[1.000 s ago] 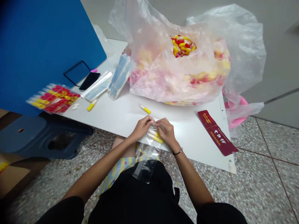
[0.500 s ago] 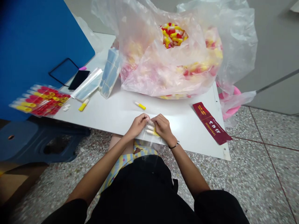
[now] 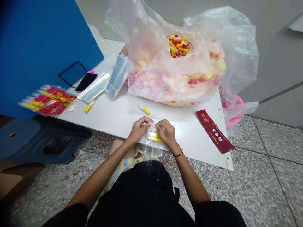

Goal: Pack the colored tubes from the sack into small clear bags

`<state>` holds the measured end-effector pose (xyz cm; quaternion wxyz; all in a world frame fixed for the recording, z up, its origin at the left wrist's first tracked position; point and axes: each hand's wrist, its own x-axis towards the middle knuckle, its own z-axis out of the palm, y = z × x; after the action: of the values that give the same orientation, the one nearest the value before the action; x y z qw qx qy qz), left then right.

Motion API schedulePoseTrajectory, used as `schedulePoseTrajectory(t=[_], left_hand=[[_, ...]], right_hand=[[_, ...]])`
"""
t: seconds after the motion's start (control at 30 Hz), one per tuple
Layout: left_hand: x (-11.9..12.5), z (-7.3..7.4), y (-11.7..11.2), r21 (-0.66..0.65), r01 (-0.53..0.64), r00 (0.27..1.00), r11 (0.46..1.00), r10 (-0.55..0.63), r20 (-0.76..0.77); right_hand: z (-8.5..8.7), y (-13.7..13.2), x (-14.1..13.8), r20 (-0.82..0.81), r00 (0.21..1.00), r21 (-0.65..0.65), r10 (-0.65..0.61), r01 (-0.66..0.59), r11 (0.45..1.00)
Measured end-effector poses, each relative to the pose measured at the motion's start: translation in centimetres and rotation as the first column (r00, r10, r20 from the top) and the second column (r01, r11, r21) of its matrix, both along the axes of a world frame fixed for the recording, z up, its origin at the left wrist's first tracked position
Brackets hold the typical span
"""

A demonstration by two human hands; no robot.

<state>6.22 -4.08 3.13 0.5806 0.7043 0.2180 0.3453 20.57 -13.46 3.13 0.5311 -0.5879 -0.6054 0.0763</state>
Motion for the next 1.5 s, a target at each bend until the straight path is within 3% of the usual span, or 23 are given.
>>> schedulePoseTrajectory(t=[0.27, 0.43, 0.53, 0.7, 0.97, 1.3, 1.4, 1.5], left_hand=[[0.0, 0.5, -1.0, -0.115, 0.076, 0.990, 0.991, -0.061, 0.126], [-0.7, 1.2, -2.4, 0.090, -0.001, 0.997, 0.996, -0.006, 0.079], [-0.8, 1.2, -3.1, 0.224, -0.062, 0.995, 0.973, 0.043, 0.089], [-0.9, 1.0, -4.0, 0.239, -0.090, 0.993, 0.967, 0.070, 0.092], [-0.7, 0.5, -5.1, 0.240, -0.159, 0.987, 0.958, 0.145, 0.075], [-0.1, -0.1, -6.1, 0.223, -0.260, 0.960, 0.939, 0.226, 0.166], [0.2, -0.1, -5.9, 0.202, -0.199, 0.976, 0.959, 0.175, 0.132], [0.6, -0.4, -5.8, 0.145, -0.138, 0.989, 0.980, 0.129, 0.067]], right_hand=[[1.0, -1.3, -1.5, -0.124, 0.992, 0.068, -0.001, 0.009, 0.998], [2.8, -2.5, -1.8, -0.044, 0.994, -0.076, 0.096, -0.099, 0.992], [3.9, -3.1, -1.8, 0.038, 0.995, -0.132, 0.088, -0.083, 0.988], [4.7, -3.7, -1.6, 0.083, 0.994, -0.151, 0.070, -0.056, 0.987], [4.7, -3.9, -1.9, 0.060, 0.997, -0.189, 0.047, -0.035, 0.981], [4.3, -4.7, -2.8, 0.159, 0.984, -0.147, 0.085, -0.061, 0.987], [3.4, -4.7, -3.4, 0.191, 0.971, -0.159, 0.141, -0.112, 0.981], [1.3, -4.9, -4.1, 0.218, 0.965, -0.194, 0.147, -0.104, 0.975]])
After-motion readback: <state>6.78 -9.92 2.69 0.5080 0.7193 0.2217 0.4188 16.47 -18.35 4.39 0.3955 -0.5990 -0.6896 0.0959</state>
